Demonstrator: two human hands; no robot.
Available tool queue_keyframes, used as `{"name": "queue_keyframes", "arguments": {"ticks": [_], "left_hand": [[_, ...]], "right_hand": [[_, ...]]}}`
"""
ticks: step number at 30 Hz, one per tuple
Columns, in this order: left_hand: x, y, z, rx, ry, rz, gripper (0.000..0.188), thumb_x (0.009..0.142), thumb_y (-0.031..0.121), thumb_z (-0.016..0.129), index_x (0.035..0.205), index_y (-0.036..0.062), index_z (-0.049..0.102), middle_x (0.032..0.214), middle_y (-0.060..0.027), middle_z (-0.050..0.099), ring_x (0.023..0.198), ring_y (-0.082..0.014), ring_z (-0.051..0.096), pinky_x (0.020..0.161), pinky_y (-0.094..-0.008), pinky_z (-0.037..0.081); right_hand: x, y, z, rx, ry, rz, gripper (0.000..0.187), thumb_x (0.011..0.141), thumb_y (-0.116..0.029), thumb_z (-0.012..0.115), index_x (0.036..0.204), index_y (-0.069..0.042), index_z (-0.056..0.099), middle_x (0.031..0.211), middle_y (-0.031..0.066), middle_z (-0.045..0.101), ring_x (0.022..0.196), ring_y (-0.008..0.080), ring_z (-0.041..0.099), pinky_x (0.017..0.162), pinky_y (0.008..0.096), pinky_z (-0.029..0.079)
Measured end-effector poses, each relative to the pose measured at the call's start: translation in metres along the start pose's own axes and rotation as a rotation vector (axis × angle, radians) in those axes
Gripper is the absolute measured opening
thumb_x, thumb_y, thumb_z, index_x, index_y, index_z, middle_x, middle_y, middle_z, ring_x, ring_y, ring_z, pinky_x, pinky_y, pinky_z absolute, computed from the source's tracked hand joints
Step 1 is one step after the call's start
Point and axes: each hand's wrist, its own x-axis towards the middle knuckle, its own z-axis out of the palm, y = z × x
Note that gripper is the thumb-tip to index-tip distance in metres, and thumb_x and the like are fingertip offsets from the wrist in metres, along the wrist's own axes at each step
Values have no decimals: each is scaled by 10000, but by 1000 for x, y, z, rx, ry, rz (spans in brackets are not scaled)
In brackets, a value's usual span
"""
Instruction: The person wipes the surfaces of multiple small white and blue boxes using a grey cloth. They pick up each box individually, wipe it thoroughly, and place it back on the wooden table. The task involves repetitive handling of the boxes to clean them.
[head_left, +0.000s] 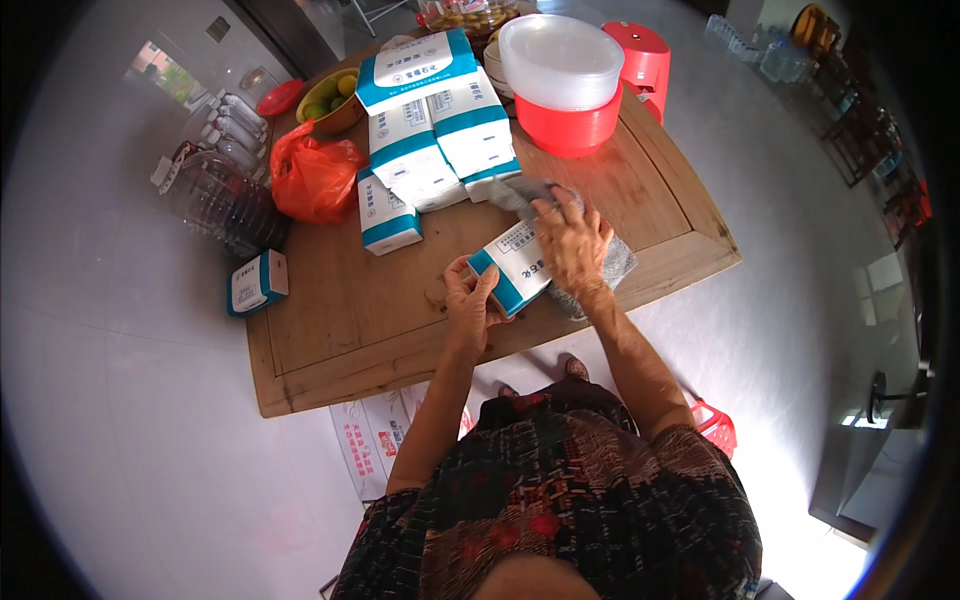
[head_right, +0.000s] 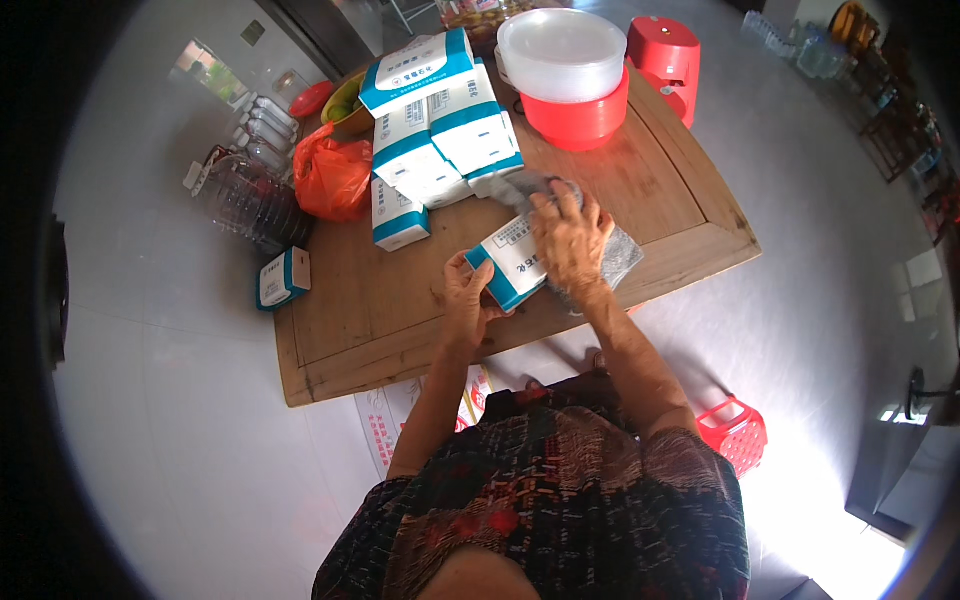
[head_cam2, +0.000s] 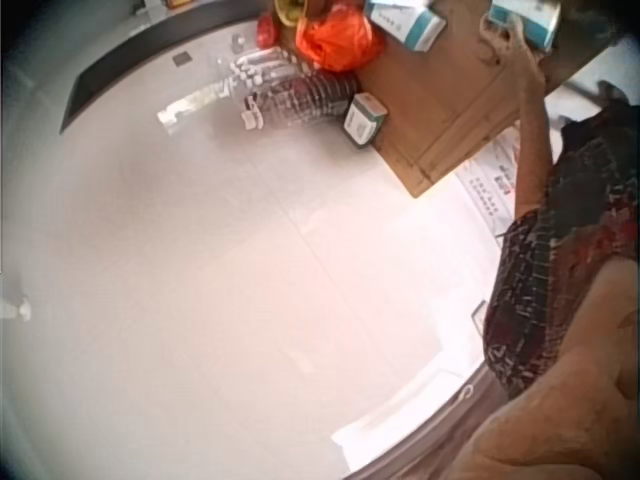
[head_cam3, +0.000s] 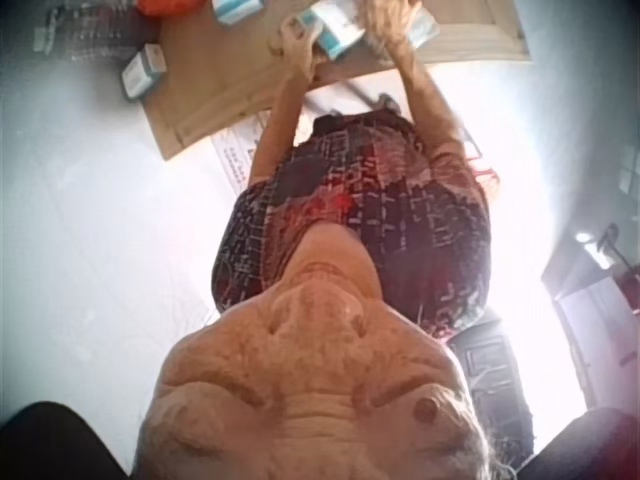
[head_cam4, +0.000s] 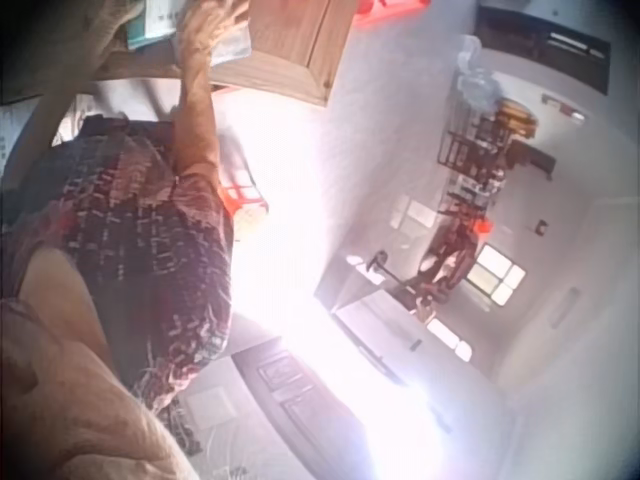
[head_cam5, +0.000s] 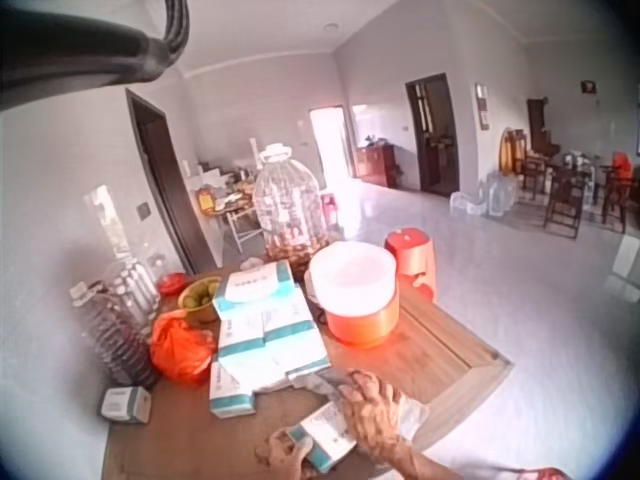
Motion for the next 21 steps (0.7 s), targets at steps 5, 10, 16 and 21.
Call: {"name": "queue_keyframes", "arguments": {"ticks": [5, 10, 16, 21], "left_hand": [[15, 22, -6, 460, -102, -100, 469, 827, 315, 689, 1103, 12, 461, 968, -100, 602, 853, -175, 627, 567, -345, 559], [34, 26, 20, 696, -241, -131, 532, 820, 425, 684, 1039, -44, 561, 967, -137, 615, 806, -159, 605, 692, -272, 498], [61, -22, 1, 377, -188, -75, 618, 858, 477, 622, 1186, -37, 521, 1036, -105, 609, 909, -156, 567, 808, -299, 471], [52, -47, -49, 122, -567, 153, 525, 860, 237, 614, 1319, 55, 437, 1284, -87, 515, 1217, -220, 457, 1041, -366, 356]], "right_hand": [[12, 42, 21, 428, -49, 326, 348, 947, -324, 425, 1153, -99, 593, 1118, 193, 565, 1043, 403, 512, 870, 492, 422], [8, 55, 47, 542, 174, 415, 494, 988, -382, 291, 1113, -5, 583, 1069, 236, 574, 997, 408, 524, 887, 465, 410], [-27, 29, 38, 885, 284, -11, 363, 930, -241, 475, 1191, 6, 532, 1364, 207, 411, 1267, 409, 360, 1047, 458, 307], [-75, -21, -43, 593, -55, -315, 442, 801, -185, 615, 1234, -118, 557, 1431, 114, 359, 1326, 388, 287, 1042, 552, 265]]}}
